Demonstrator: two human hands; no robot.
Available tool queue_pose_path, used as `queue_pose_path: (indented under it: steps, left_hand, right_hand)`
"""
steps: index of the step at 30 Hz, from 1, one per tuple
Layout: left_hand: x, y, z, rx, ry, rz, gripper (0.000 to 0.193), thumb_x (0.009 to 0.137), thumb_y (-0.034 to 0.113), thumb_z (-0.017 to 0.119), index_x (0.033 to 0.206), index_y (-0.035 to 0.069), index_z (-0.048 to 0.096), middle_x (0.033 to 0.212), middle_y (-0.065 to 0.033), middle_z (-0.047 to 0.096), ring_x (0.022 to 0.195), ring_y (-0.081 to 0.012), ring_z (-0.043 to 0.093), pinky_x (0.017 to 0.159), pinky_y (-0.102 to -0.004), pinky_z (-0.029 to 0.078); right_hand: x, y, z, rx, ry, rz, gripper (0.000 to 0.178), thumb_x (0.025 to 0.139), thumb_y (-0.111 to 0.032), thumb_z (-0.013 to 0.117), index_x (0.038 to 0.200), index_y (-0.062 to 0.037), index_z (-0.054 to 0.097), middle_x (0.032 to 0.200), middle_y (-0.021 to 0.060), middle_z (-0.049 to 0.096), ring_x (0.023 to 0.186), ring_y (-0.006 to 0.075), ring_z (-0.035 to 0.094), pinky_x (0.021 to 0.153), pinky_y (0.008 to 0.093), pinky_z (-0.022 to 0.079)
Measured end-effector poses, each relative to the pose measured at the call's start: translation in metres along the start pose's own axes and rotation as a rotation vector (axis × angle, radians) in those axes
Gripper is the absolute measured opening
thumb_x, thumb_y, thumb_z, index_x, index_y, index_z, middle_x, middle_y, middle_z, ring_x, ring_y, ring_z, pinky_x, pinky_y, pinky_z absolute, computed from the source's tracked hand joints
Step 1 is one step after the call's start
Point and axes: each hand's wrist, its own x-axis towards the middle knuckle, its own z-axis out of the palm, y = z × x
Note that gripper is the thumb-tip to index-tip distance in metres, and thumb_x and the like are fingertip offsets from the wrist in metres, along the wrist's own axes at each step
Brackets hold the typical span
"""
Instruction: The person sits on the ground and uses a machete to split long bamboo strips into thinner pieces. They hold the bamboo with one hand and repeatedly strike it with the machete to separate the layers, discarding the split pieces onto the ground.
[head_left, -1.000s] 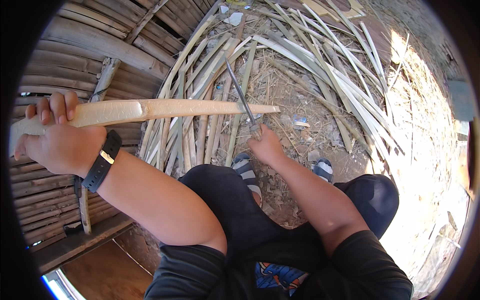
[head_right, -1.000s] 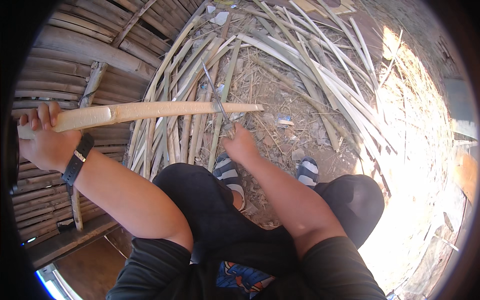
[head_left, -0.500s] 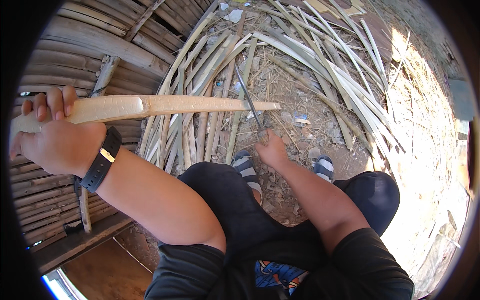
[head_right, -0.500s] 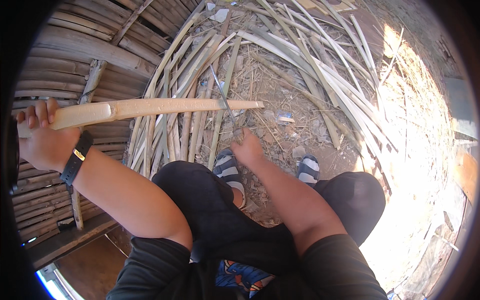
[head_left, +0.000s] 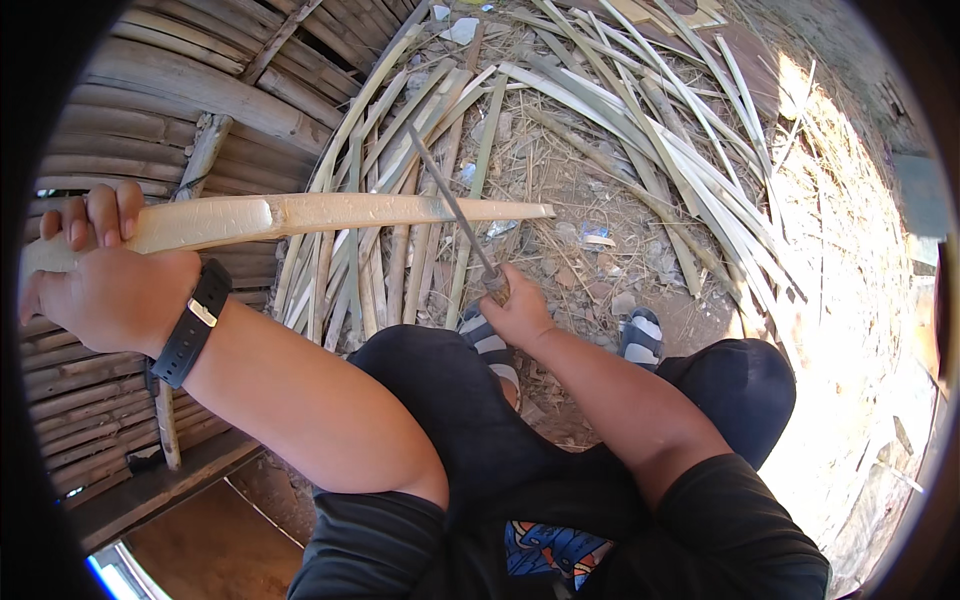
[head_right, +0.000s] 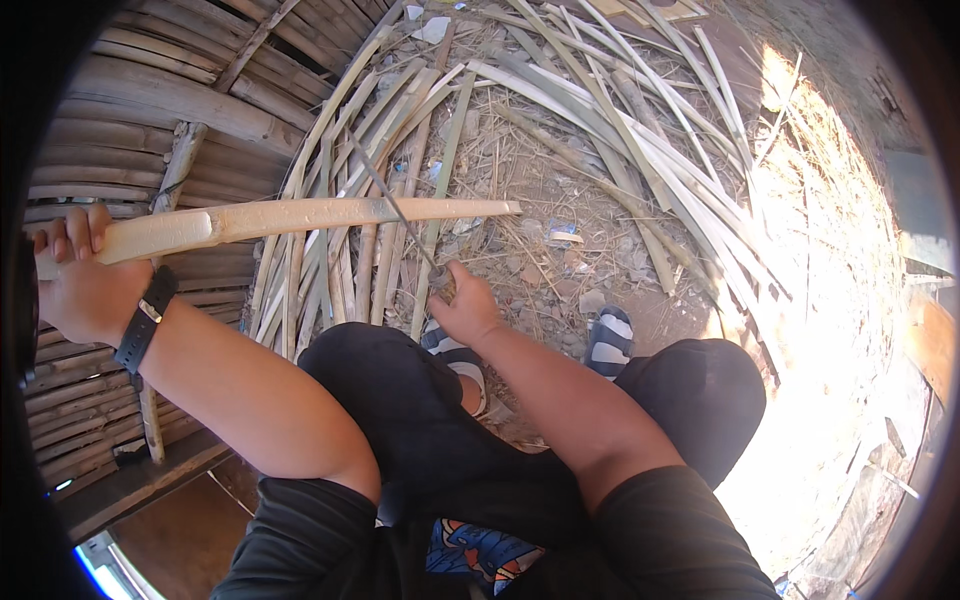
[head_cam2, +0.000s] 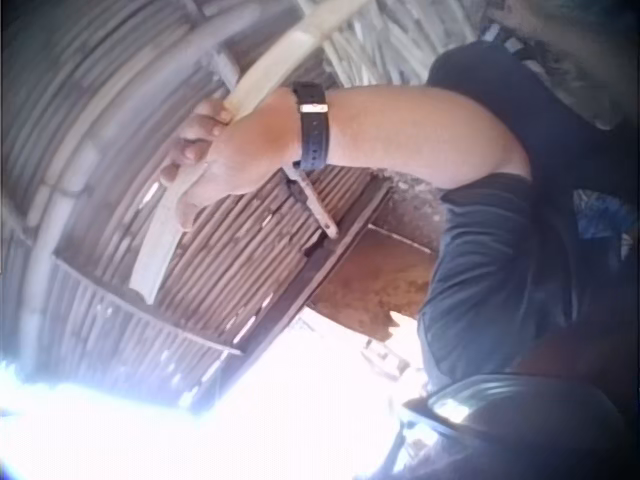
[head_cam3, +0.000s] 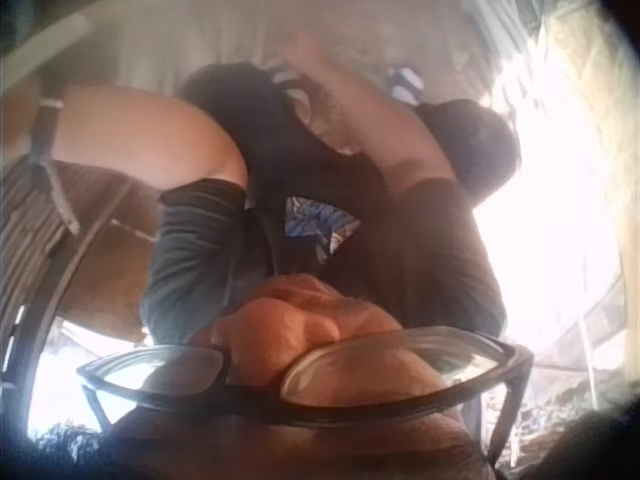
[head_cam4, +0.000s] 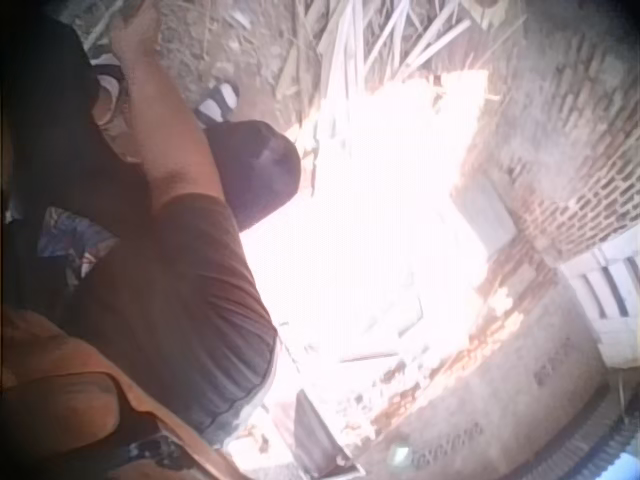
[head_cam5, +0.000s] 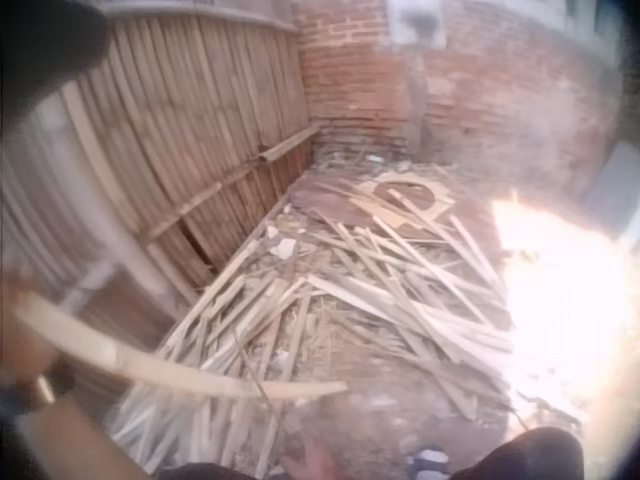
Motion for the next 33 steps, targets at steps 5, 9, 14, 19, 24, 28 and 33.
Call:
queue_pose_path:
  steps: [5, 9, 14, 19, 24, 28, 33]
  left_hand:
    - [0.008, -0.004, -0.014, 0.035, 0.07, -0.009, 0.055, 0.097, 0.063, 0.033, 0.091, 0.01, 0.045, 0.072, -0.0006, 0.041, 0.052, -0.0131, 0.035, 0.05, -0.0263, 0.032]
    - [0.009, -0.001, -0.005, -0.107, -0.061, -0.047, 0.049, 0.097, 0.058, 0.037, 0.092, 0.01, 0.045, 0.072, -0.0006, 0.042, 0.052, -0.0131, 0.035, 0.051, -0.0278, 0.032]
    - [0.014, -0.002, -0.026, -0.162, -0.137, -0.084, 0.048, 0.096, 0.058, 0.04, 0.092, 0.011, 0.047, 0.072, 0.0003, 0.043, 0.052, -0.0129, 0.037, 0.051, -0.028, 0.032]
    - [0.009, 0.002, -0.01, -0.156, -0.131, -0.082, 0.056, 0.093, 0.067, 0.04, 0.092, 0.012, 0.047, 0.071, 0.0011, 0.044, 0.051, -0.0127, 0.038, 0.051, -0.0271, 0.032]
    - [0.007, 0.0, -0.017, -0.141, -0.101, -0.086, 0.058, 0.093, 0.069, 0.039, 0.092, 0.012, 0.046, 0.071, 0.0012, 0.044, 0.051, -0.0127, 0.037, 0.051, -0.0271, 0.032]
    - [0.009, 0.001, -0.011, -0.144, -0.124, -0.071, 0.053, 0.095, 0.064, 0.038, 0.092, 0.011, 0.046, 0.071, 0.0009, 0.043, 0.05, -0.0126, 0.036, 0.051, -0.027, 0.032]
    - [0.009, 0.001, -0.014, -0.206, -0.163, -0.096, 0.049, 0.096, 0.059, 0.036, 0.092, 0.011, 0.046, 0.071, 0.0008, 0.043, 0.051, -0.0122, 0.036, 0.051, -0.0268, 0.032]
  right_hand:
    - [0.014, 0.049, -0.03, -0.166, -0.011, 0.322, 0.047, 0.078, -0.022, 0.066, 0.117, 0.0034, 0.057, 0.095, 0.0258, 0.068, 0.093, 0.0403, 0.067, 0.084, 0.0442, 0.052]
    - [0.011, 0.008, -0.025, -0.028, 0.008, 0.227, 0.047, 0.077, -0.022, 0.066, 0.115, 0.0054, 0.057, 0.094, 0.0283, 0.067, 0.092, 0.043, 0.066, 0.083, 0.0457, 0.052]
    - [0.007, -0.094, -0.033, 0.084, -0.169, -0.023, 0.048, 0.076, -0.021, 0.065, 0.117, 0.0039, 0.057, 0.093, 0.0287, 0.066, 0.09, 0.0423, 0.066, 0.082, 0.0459, 0.051]
    - [0.012, -0.008, -0.005, 0.057, -0.037, 0.005, 0.048, 0.078, -0.02, 0.066, 0.118, 0.0048, 0.057, 0.094, 0.0246, 0.068, 0.088, 0.035, 0.067, 0.081, 0.0419, 0.051]
    - [0.014, 0.032, -0.037, 0.008, -0.069, 0.277, 0.045, 0.079, -0.018, 0.065, 0.117, 0.004, 0.058, 0.091, 0.02, 0.069, 0.084, 0.0305, 0.067, 0.077, 0.0388, 0.051]
    - [0.014, -0.02, -0.03, 0.05, -0.1, 0.191, 0.043, 0.079, -0.018, 0.065, 0.116, 0.0034, 0.058, 0.088, 0.0184, 0.068, 0.081, 0.0288, 0.066, 0.075, 0.0381, 0.051]
    - [0.007, -0.087, -0.025, 0.197, -0.185, -0.099, 0.046, 0.078, -0.019, 0.065, 0.117, 0.0043, 0.057, 0.086, 0.0205, 0.067, 0.082, 0.0323, 0.066, 0.077, 0.0399, 0.051]
